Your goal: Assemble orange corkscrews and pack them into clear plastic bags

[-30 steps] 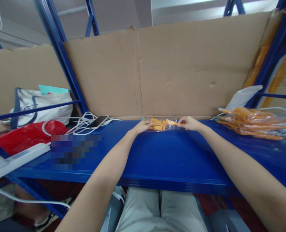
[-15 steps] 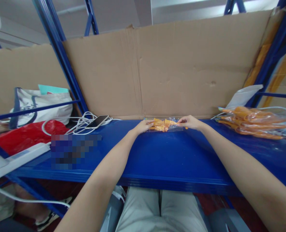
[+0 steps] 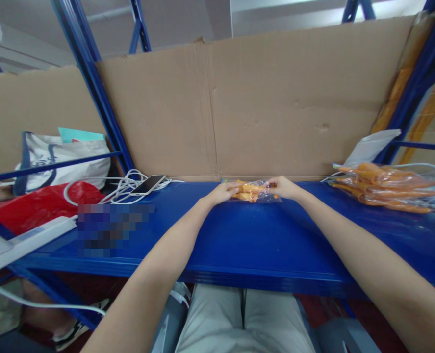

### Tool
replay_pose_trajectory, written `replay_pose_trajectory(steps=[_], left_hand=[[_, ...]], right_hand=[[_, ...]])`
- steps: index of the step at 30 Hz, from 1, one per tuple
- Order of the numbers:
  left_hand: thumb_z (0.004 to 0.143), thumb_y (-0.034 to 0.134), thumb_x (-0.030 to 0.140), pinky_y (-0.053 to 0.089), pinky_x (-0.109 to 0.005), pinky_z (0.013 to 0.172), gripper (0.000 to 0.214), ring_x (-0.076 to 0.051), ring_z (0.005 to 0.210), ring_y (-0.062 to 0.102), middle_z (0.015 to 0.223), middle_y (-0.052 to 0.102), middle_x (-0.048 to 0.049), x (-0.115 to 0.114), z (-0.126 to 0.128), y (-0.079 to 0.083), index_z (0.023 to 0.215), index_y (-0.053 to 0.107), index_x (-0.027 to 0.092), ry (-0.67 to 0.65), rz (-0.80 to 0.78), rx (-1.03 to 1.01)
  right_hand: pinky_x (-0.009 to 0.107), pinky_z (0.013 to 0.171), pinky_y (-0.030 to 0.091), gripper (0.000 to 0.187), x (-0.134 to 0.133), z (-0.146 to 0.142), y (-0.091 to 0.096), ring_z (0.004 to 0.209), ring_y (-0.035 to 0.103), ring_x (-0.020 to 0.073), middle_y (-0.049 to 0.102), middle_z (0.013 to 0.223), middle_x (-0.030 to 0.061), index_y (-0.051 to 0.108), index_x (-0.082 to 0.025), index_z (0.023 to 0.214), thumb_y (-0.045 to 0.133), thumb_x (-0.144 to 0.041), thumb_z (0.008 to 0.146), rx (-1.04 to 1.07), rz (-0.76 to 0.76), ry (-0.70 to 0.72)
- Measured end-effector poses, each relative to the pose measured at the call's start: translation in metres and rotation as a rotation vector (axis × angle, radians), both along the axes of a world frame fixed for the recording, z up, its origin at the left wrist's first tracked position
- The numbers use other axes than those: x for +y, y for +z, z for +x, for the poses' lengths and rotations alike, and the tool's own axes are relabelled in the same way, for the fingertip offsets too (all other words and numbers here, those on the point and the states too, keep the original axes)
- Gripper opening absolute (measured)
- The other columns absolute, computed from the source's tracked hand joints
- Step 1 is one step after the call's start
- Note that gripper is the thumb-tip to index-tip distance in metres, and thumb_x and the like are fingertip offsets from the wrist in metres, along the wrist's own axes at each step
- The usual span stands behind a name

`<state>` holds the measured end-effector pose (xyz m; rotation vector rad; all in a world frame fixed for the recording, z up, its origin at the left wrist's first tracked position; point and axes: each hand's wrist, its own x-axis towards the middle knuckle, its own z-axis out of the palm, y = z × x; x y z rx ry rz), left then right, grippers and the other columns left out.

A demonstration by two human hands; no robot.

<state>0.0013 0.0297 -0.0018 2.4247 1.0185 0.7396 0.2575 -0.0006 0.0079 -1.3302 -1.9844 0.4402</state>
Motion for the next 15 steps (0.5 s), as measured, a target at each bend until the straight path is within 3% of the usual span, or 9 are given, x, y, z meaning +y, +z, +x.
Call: replay_pose_trajectory(steps=[6,9,15], left_hand=[[0.094,0.043,0.043,0.022,-0.035,0.117,0.043,-0.020,0.142,0.029,0.142,0.050,-0.0037,0.000,0.001,0.001,0.125,0.063,0.020,0.003,0.128,0.147],[0.095,0.039,0.044,0.020,-0.036,0.118,0.045,-0.018,0.144,0.022,0.147,0.043,0.0004,-0.005,0.006,0.001,0.133,0.055,0.026,0.012,0.182,0.197],[0.095,0.038,0.041,0.020,-0.036,0.117,0.050,-0.019,0.144,0.023,0.154,0.030,-0.0030,-0.013,0.012,-0.001,0.143,0.042,0.026,0.036,0.246,0.289]], right_hand=[[0.031,0.081,0.054,0.012,0.002,0.000,-0.005,0.083,0.067,0.0181,0.073,0.089,0.0055,0.072,-0.016,0.078,0.071,-0.024,0.068,0.180,-0.064,0.063],[0.032,0.081,0.054,0.014,0.003,0.000,-0.006,0.084,0.067,0.0193,0.073,0.089,0.0056,0.073,-0.017,0.079,0.072,-0.023,0.067,0.150,-0.081,0.080],[0.033,0.089,0.052,0.011,-0.001,-0.003,-0.006,0.089,0.068,0.0184,0.073,0.098,0.0063,0.072,-0.017,0.078,0.070,-0.016,0.067,0.209,-0.110,0.063]])
